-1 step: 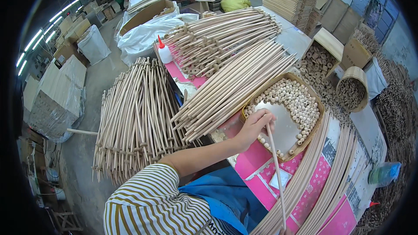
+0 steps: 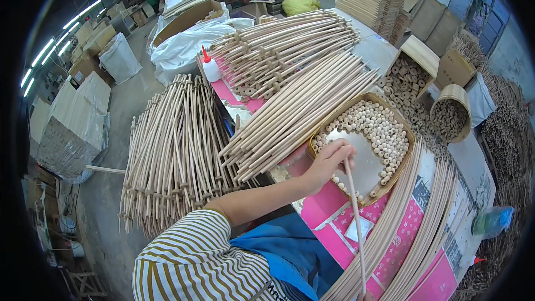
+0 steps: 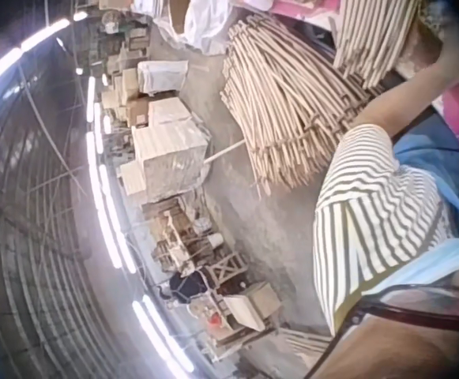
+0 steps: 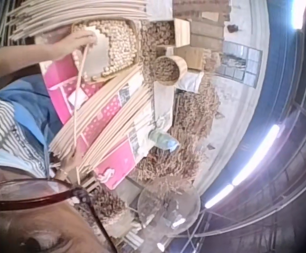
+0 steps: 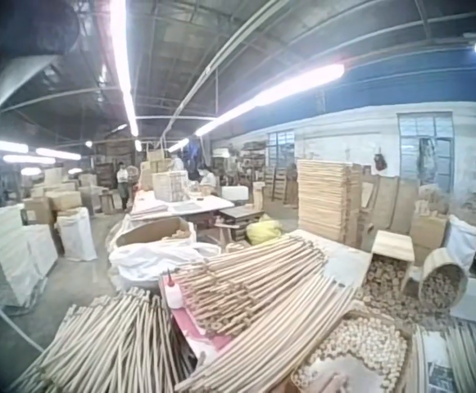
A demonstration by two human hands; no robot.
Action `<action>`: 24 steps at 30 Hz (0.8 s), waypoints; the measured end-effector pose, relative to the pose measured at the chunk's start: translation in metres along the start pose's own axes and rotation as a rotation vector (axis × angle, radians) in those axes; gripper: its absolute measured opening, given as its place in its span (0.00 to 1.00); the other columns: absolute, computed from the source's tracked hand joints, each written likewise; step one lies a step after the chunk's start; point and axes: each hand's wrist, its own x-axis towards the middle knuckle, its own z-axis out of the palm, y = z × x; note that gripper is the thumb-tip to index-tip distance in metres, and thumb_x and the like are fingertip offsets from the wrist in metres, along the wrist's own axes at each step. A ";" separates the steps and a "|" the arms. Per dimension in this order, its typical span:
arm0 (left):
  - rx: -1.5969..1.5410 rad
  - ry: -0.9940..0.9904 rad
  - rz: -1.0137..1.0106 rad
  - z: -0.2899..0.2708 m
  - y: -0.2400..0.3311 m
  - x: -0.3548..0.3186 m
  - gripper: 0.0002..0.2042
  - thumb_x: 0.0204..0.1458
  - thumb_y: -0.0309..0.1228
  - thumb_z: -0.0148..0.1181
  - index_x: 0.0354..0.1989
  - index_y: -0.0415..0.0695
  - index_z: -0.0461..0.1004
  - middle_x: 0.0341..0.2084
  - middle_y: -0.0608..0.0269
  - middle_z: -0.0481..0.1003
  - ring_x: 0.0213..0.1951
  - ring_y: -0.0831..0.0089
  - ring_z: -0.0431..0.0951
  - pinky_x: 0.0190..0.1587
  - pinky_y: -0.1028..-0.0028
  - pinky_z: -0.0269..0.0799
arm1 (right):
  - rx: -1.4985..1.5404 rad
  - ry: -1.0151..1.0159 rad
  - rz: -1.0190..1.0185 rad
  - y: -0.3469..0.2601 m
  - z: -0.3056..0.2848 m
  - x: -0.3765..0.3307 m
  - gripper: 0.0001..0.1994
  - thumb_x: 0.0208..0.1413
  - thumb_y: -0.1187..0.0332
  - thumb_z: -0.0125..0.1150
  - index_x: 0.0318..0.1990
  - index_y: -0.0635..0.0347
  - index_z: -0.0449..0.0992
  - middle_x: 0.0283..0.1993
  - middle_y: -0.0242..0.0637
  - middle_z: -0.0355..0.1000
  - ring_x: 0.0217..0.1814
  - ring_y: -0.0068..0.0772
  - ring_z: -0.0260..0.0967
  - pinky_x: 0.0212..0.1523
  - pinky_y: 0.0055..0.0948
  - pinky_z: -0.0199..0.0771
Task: Applying glue to the ends of wooden sticks and attaching wooden beads to them in a workshop.
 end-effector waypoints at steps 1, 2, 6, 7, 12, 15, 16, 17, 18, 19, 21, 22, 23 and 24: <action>0.002 -0.006 -0.003 0.008 0.004 0.002 0.12 0.68 0.39 0.47 0.40 0.43 0.71 0.28 0.67 0.73 0.33 0.79 0.76 0.39 0.75 0.75 | -0.050 0.024 -0.053 0.013 0.001 -0.011 0.12 0.67 0.66 0.56 0.48 0.66 0.80 0.38 0.48 0.78 0.38 0.45 0.73 0.44 0.37 0.75; -0.014 -0.118 -0.005 0.018 0.008 0.003 0.12 0.68 0.39 0.47 0.41 0.43 0.71 0.28 0.66 0.73 0.33 0.79 0.76 0.39 0.74 0.75 | -0.096 -0.089 0.187 0.010 -0.008 -0.021 0.13 0.67 0.67 0.57 0.53 0.62 0.80 0.46 0.48 0.79 0.43 0.43 0.75 0.48 0.36 0.74; -0.008 -0.429 -0.082 0.047 0.010 0.015 0.18 0.69 0.42 0.47 0.57 0.42 0.68 0.35 0.66 0.76 0.38 0.78 0.77 0.45 0.73 0.75 | -0.150 -0.113 0.154 -0.032 -0.031 -0.037 0.13 0.66 0.71 0.55 0.53 0.68 0.75 0.51 0.49 0.75 0.54 0.43 0.72 0.57 0.36 0.71; 0.085 -0.416 -0.088 0.047 0.001 0.016 0.24 0.69 0.43 0.45 0.68 0.43 0.59 0.38 0.65 0.77 0.40 0.77 0.77 0.47 0.73 0.74 | 0.036 0.040 0.147 0.006 -0.022 -0.056 0.15 0.67 0.65 0.56 0.55 0.63 0.75 0.59 0.50 0.71 0.55 0.51 0.70 0.60 0.43 0.70; 0.427 -0.348 -0.022 0.000 -0.006 0.066 0.21 0.66 0.42 0.49 0.62 0.44 0.71 0.42 0.61 0.79 0.44 0.73 0.78 0.49 0.71 0.74 | 0.220 0.721 0.710 0.019 -0.032 -0.102 0.13 0.71 0.63 0.49 0.50 0.62 0.75 0.27 0.18 0.52 0.27 0.11 0.46 0.26 0.18 0.45; 0.719 -0.192 0.142 -0.060 -0.034 0.120 0.17 0.64 0.32 0.55 0.60 0.42 0.73 0.37 0.64 0.78 0.38 0.78 0.76 0.42 0.76 0.73 | 0.221 1.016 0.854 0.060 -0.013 -0.200 0.14 0.71 0.60 0.50 0.49 0.60 0.78 0.25 0.17 0.51 0.26 0.10 0.44 0.24 0.18 0.41; 0.816 -0.195 0.112 -0.061 -0.034 0.133 0.17 0.64 0.32 0.55 0.59 0.42 0.73 0.36 0.65 0.78 0.38 0.79 0.75 0.40 0.76 0.73 | 0.205 1.146 0.839 0.069 0.002 -0.230 0.16 0.71 0.59 0.51 0.50 0.61 0.78 0.27 0.19 0.55 0.26 0.12 0.46 0.25 0.18 0.46; 0.922 -0.189 0.084 -0.067 -0.031 0.140 0.17 0.64 0.31 0.55 0.59 0.42 0.73 0.35 0.66 0.78 0.37 0.79 0.75 0.39 0.76 0.73 | 0.065 1.151 0.902 0.080 0.015 -0.264 0.17 0.70 0.59 0.51 0.50 0.63 0.78 0.29 0.23 0.62 0.29 0.14 0.53 0.28 0.19 0.53; 0.964 -0.379 0.097 -0.094 -0.028 0.163 0.18 0.64 0.31 0.54 0.62 0.41 0.70 0.39 0.64 0.77 0.38 0.77 0.76 0.38 0.76 0.73 | -0.054 1.131 0.953 0.095 0.025 -0.296 0.18 0.70 0.58 0.51 0.51 0.65 0.78 0.32 0.27 0.68 0.31 0.17 0.60 0.31 0.20 0.61; 1.002 -0.374 0.112 -0.090 -0.042 0.167 0.20 0.64 0.31 0.54 0.64 0.41 0.68 0.46 0.59 0.75 0.38 0.76 0.77 0.40 0.74 0.74 | -0.192 1.120 0.987 0.122 0.039 -0.344 0.18 0.70 0.58 0.50 0.51 0.66 0.77 0.37 0.33 0.72 0.36 0.21 0.65 0.36 0.22 0.66; 1.251 -0.430 0.346 -0.101 -0.055 0.183 0.25 0.64 0.34 0.55 0.68 0.42 0.63 0.60 0.51 0.67 0.44 0.71 0.79 0.45 0.70 0.75 | -0.266 1.083 1.270 0.140 0.050 -0.416 0.20 0.70 0.58 0.49 0.52 0.69 0.76 0.46 0.46 0.77 0.47 0.37 0.74 0.49 0.30 0.73; 1.447 -0.490 0.557 -0.109 -0.061 0.194 0.27 0.64 0.35 0.55 0.70 0.42 0.60 0.67 0.48 0.62 0.50 0.66 0.79 0.50 0.68 0.75 | -0.133 1.226 1.264 0.146 0.056 -0.435 0.20 0.70 0.58 0.49 0.52 0.68 0.77 0.46 0.47 0.77 0.47 0.39 0.74 0.50 0.32 0.74; 1.503 -0.498 0.482 -0.107 -0.065 0.201 0.29 0.63 0.39 0.55 0.71 0.44 0.58 0.71 0.46 0.56 0.64 0.58 0.69 0.61 0.64 0.68 | -0.004 1.369 1.249 0.154 0.059 -0.454 0.20 0.69 0.58 0.50 0.53 0.67 0.77 0.47 0.49 0.76 0.48 0.42 0.74 0.51 0.35 0.74; 1.368 -0.460 0.220 -0.080 -0.070 0.195 0.30 0.62 0.41 0.55 0.71 0.46 0.58 0.71 0.46 0.56 0.68 0.56 0.63 0.64 0.65 0.63 | -0.050 1.255 1.488 0.153 0.050 -0.476 0.19 0.68 0.57 0.52 0.53 0.65 0.76 0.48 0.48 0.77 0.48 0.42 0.74 0.52 0.36 0.74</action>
